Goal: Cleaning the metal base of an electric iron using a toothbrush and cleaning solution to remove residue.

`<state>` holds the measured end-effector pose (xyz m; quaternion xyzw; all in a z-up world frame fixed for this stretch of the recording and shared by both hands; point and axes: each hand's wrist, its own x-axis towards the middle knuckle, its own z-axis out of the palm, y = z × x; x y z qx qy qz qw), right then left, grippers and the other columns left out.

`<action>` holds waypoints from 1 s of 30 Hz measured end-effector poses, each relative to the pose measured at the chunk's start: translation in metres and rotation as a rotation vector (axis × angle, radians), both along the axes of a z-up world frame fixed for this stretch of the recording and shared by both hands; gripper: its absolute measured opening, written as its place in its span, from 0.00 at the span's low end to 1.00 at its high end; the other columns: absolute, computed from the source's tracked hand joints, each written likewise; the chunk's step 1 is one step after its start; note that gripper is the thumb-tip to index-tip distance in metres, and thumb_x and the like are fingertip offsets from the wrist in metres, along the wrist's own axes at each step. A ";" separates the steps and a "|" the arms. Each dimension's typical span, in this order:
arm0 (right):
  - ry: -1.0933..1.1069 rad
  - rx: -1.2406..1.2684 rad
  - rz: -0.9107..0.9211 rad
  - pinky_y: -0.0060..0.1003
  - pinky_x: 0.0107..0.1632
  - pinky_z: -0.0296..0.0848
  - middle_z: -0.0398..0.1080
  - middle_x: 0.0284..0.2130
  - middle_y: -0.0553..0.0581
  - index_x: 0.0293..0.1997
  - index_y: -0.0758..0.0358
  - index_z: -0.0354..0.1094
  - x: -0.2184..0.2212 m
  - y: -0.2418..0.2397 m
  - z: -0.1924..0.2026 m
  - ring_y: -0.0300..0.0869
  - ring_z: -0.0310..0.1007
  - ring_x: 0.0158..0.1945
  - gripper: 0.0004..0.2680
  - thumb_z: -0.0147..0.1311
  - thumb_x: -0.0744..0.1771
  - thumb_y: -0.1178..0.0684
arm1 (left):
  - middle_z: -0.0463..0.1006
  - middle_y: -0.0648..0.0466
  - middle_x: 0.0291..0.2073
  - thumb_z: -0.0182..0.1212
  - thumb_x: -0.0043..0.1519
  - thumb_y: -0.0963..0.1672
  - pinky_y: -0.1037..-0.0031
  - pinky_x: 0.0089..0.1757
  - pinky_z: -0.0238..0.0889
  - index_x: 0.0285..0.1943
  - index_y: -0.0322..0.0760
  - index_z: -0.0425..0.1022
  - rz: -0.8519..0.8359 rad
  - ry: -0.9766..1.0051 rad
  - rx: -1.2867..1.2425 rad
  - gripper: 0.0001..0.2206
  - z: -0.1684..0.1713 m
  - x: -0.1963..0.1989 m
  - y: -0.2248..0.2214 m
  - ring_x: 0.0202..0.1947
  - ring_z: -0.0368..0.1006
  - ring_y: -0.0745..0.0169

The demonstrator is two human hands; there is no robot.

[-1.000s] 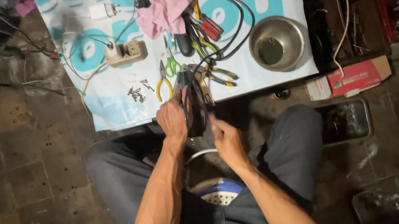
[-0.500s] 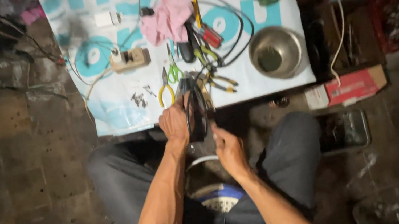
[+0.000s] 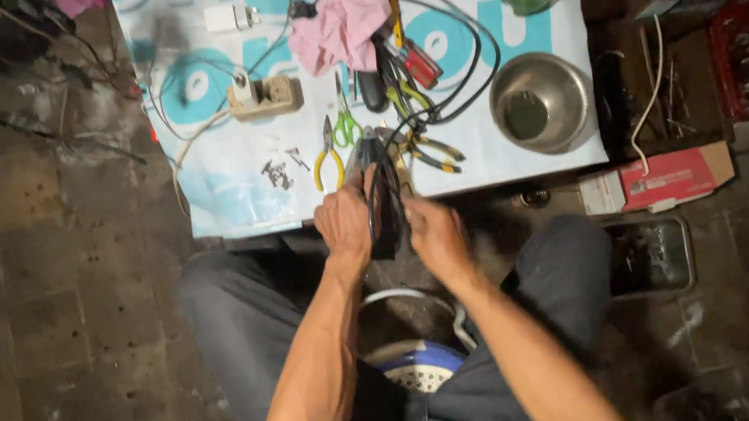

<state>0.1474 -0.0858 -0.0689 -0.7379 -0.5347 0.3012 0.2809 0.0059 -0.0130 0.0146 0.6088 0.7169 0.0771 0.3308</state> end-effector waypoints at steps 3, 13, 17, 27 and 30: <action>0.157 0.055 -0.103 0.50 0.55 0.72 0.77 0.46 0.62 0.51 0.57 0.76 -0.026 -0.042 0.026 0.53 0.73 0.54 0.10 0.52 0.67 0.58 | 0.81 0.36 0.32 0.37 0.67 0.60 0.52 0.48 0.64 0.53 0.49 0.80 0.008 0.013 0.012 0.27 -0.003 0.001 0.006 0.43 0.78 0.32; 0.188 -0.014 0.018 0.46 0.54 0.73 0.78 0.46 0.55 0.51 0.50 0.78 0.009 -0.060 0.037 0.51 0.74 0.53 0.10 0.54 0.67 0.55 | 0.80 0.34 0.28 0.39 0.66 0.61 0.50 0.47 0.64 0.42 0.46 0.81 0.030 -0.005 0.045 0.28 0.000 0.001 0.001 0.41 0.77 0.28; 0.001 -0.052 0.177 0.44 0.54 0.73 0.78 0.45 0.44 0.49 0.37 0.77 0.029 -0.034 0.053 0.44 0.76 0.52 0.09 0.54 0.67 0.49 | 0.79 0.34 0.28 0.39 0.68 0.59 0.51 0.46 0.65 0.43 0.44 0.81 -0.015 -0.002 0.053 0.26 0.003 0.000 -0.002 0.41 0.77 0.29; 0.111 -0.241 0.303 0.48 0.58 0.70 0.77 0.48 0.48 0.49 0.43 0.77 0.051 -0.009 0.057 0.49 0.73 0.56 0.09 0.52 0.67 0.51 | 0.79 0.33 0.28 0.39 0.67 0.60 0.49 0.45 0.65 0.40 0.45 0.80 0.014 -0.017 0.056 0.27 0.010 0.001 0.003 0.42 0.76 0.28; 0.260 -0.190 0.345 0.51 0.58 0.69 0.77 0.46 0.60 0.48 0.55 0.78 0.061 -0.005 0.053 0.56 0.72 0.56 0.09 0.51 0.67 0.58 | 0.79 0.34 0.28 0.38 0.67 0.60 0.49 0.45 0.65 0.40 0.45 0.79 0.018 -0.012 0.045 0.27 0.008 -0.001 0.000 0.42 0.76 0.28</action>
